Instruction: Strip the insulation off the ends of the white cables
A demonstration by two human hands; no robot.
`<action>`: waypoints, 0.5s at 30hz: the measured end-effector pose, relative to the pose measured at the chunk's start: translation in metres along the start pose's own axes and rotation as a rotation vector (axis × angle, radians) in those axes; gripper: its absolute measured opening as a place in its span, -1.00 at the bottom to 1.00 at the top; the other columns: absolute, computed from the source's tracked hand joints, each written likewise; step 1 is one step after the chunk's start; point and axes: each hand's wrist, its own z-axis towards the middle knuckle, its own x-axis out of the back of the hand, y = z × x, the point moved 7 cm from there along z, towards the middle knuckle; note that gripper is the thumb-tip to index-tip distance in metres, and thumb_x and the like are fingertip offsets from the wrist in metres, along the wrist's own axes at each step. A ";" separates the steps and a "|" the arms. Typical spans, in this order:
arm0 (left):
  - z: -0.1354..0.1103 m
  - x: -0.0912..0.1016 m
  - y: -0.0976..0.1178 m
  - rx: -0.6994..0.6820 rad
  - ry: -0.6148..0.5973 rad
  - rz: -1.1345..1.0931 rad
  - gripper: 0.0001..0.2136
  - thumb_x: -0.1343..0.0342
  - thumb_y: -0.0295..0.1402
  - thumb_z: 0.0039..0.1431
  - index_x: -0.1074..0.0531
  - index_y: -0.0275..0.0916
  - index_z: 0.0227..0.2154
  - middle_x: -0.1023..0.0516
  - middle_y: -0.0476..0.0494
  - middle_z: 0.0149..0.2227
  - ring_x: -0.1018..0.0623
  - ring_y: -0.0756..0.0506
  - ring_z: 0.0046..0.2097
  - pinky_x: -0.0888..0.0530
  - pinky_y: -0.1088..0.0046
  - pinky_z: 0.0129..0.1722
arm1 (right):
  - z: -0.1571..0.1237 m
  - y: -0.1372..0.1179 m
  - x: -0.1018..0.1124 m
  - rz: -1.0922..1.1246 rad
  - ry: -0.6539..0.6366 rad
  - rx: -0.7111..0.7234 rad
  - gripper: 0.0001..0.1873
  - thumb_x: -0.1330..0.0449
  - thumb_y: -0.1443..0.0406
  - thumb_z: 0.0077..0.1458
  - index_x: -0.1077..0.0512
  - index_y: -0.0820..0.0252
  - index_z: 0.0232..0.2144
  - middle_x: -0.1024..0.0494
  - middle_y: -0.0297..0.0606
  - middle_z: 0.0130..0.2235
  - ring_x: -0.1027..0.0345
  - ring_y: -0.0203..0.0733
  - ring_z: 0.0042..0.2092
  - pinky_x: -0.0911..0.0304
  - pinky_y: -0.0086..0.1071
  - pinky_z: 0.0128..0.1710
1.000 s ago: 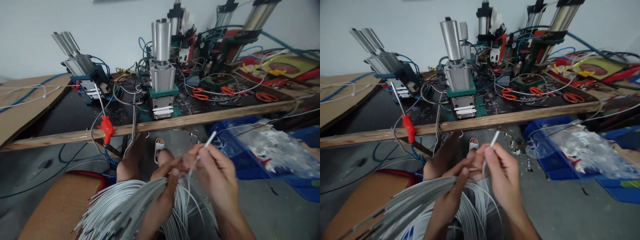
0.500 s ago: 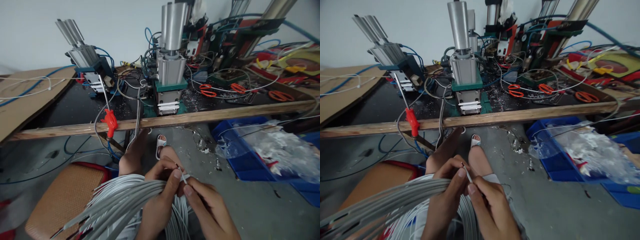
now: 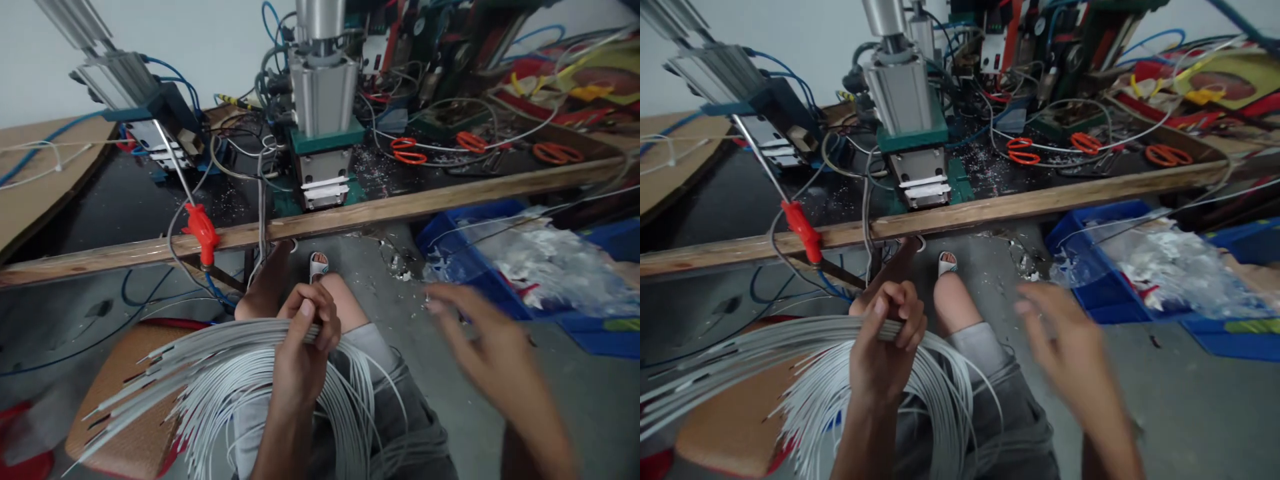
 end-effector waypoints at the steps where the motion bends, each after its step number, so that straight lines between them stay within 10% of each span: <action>1: 0.000 -0.001 -0.001 -0.005 0.005 0.004 -0.74 -0.34 -0.17 0.23 -0.50 -0.22 -0.43 -0.28 0.09 -0.48 -0.10 0.14 -0.60 -0.15 0.65 -0.63 | -0.007 -0.030 -0.021 0.146 -0.209 0.132 -0.65 -0.01 0.10 0.41 -0.54 0.09 -0.09 -0.64 -0.13 -0.10 -0.57 -0.05 -0.07 -0.48 -0.17 -0.07; 6: 0.000 0.004 -0.003 -0.070 0.054 0.090 -0.74 -0.34 -0.13 0.24 -0.54 -0.20 -0.39 -0.41 0.05 -0.45 -0.38 0.07 -0.48 -0.41 0.60 -0.45 | -0.018 -0.094 -0.048 0.496 -0.399 0.295 -0.72 -0.05 0.30 0.45 -0.59 0.13 -0.10 -0.64 -0.26 -0.20 -0.58 -0.24 -0.19 -0.45 -0.36 -0.16; 11: 0.001 0.014 -0.008 -0.044 0.055 0.252 -0.77 -0.36 -0.14 0.25 -0.61 -0.20 -0.22 -0.63 -0.10 -0.30 -0.60 -0.11 -0.31 -0.56 0.34 -0.20 | -0.004 -0.047 -0.030 0.516 -0.301 0.146 -0.79 -0.17 0.28 0.38 -0.63 0.09 -0.20 -0.68 -0.30 -0.24 -0.60 -0.22 -0.22 -0.43 -0.38 -0.21; 15: 0.001 0.015 -0.011 -0.038 0.032 0.311 -0.81 -0.29 -0.19 0.33 -0.62 -0.22 -0.28 -0.60 -0.08 -0.40 -0.52 -0.05 -0.40 -0.47 0.44 -0.31 | 0.005 0.014 -0.017 0.843 -0.193 -0.267 -0.82 -0.35 0.16 0.18 -0.63 0.11 -0.22 -0.60 -0.30 -0.44 -0.50 -0.20 -0.44 -0.40 -0.32 -0.41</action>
